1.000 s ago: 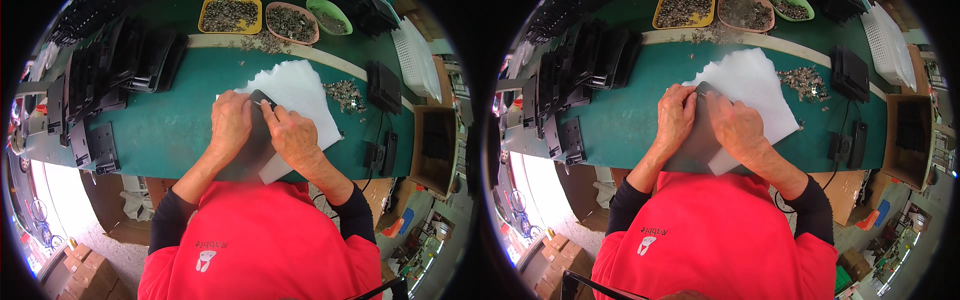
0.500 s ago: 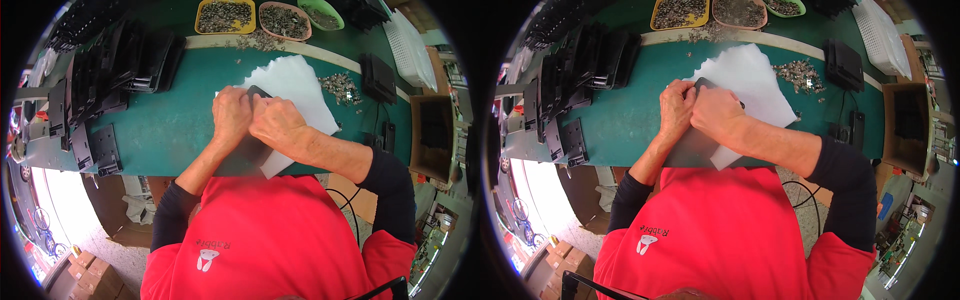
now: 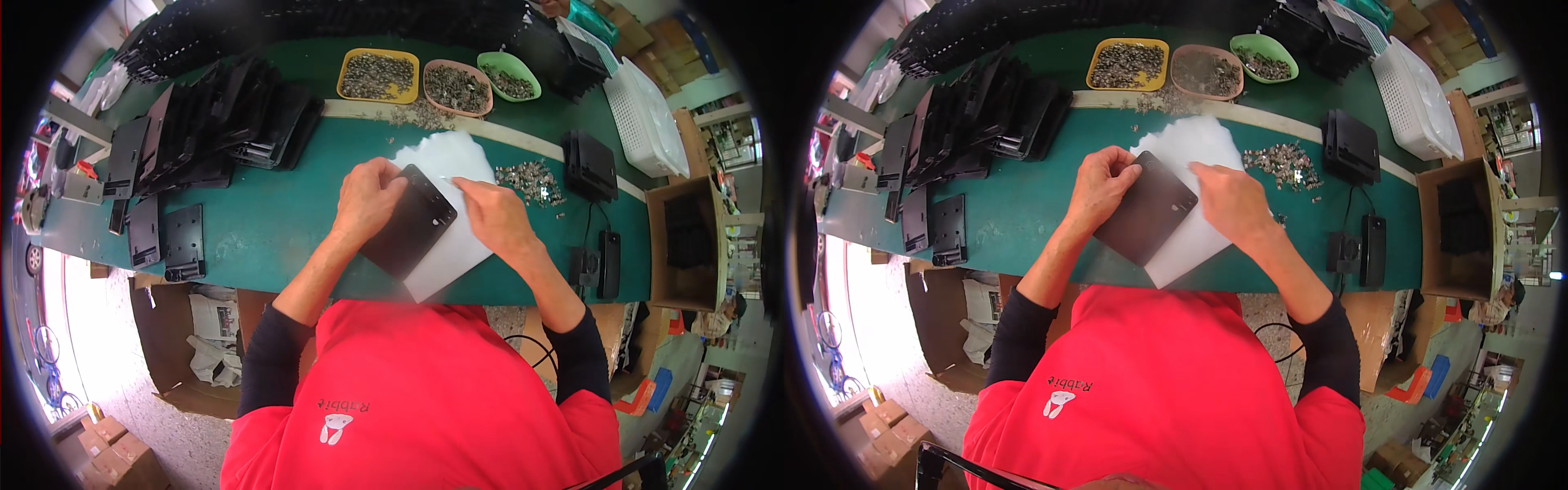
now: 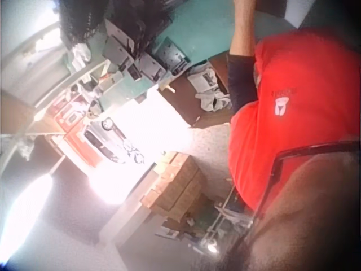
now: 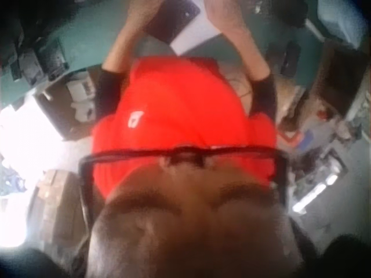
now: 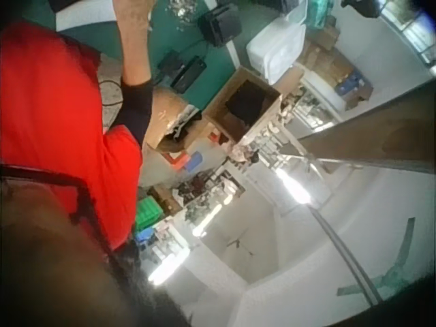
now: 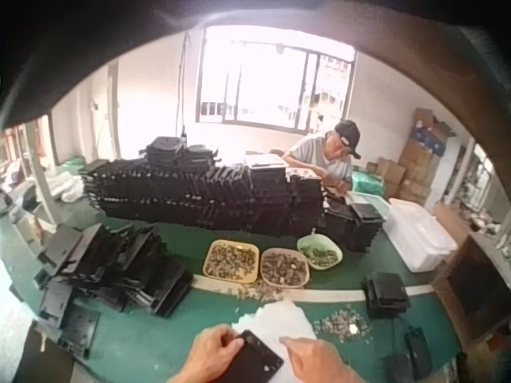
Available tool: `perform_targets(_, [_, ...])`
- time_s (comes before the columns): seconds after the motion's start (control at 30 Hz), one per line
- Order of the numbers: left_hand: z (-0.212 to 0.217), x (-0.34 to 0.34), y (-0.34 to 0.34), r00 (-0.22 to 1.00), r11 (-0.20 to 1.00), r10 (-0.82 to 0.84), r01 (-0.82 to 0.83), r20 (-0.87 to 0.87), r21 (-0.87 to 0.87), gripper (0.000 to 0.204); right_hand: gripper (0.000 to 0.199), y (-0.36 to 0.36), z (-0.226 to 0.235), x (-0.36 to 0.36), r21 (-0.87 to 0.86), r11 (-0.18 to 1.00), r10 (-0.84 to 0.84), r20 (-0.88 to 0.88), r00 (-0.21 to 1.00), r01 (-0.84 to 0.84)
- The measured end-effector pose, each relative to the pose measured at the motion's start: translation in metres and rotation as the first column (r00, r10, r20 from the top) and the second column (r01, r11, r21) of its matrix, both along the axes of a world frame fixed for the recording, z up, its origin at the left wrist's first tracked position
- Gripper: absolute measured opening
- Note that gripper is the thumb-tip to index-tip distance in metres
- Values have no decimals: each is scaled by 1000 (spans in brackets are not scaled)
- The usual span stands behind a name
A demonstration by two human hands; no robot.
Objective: The person uses a screwdriver to fasten screws into a black rectangular electronic device placed on a white foam sheet. They repeatedly pick up screws from a nearby tray, insert them into the device, and tighten them. The person handles multiple similar devices, moving them aside after assembly.
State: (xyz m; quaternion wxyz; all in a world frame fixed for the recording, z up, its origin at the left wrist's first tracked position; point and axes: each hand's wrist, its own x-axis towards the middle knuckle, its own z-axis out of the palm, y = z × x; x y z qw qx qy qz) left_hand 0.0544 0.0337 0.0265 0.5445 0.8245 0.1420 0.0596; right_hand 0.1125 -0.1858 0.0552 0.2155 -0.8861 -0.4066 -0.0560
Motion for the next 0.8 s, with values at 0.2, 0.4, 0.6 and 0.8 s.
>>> perform_targets(0.2, [49, -36, -35, 767, 687, -460, -12, 448, 726, 14, 21, -18, 3, 18, 265, 927, -129, -439, 889, 265])
perform_targets(0.4, [-42, -54, -40, 735, 688, -480, -23, 478, 726, 25, 15, -6, -14, -5, 141, 989, 34, -560, 828, 55])
perform_targets(0.6, [-50, -59, -46, 882, 856, -179, -79, 437, 511, 33, 14, 5, -33, -22, -105, 988, 64, -392, 918, -114])
perform_targets(0.8, [-47, -50, -41, 855, 800, -268, -59, 444, 597, 35, 12, 15, -24, -23, -255, 955, 84, -265, 961, -153])
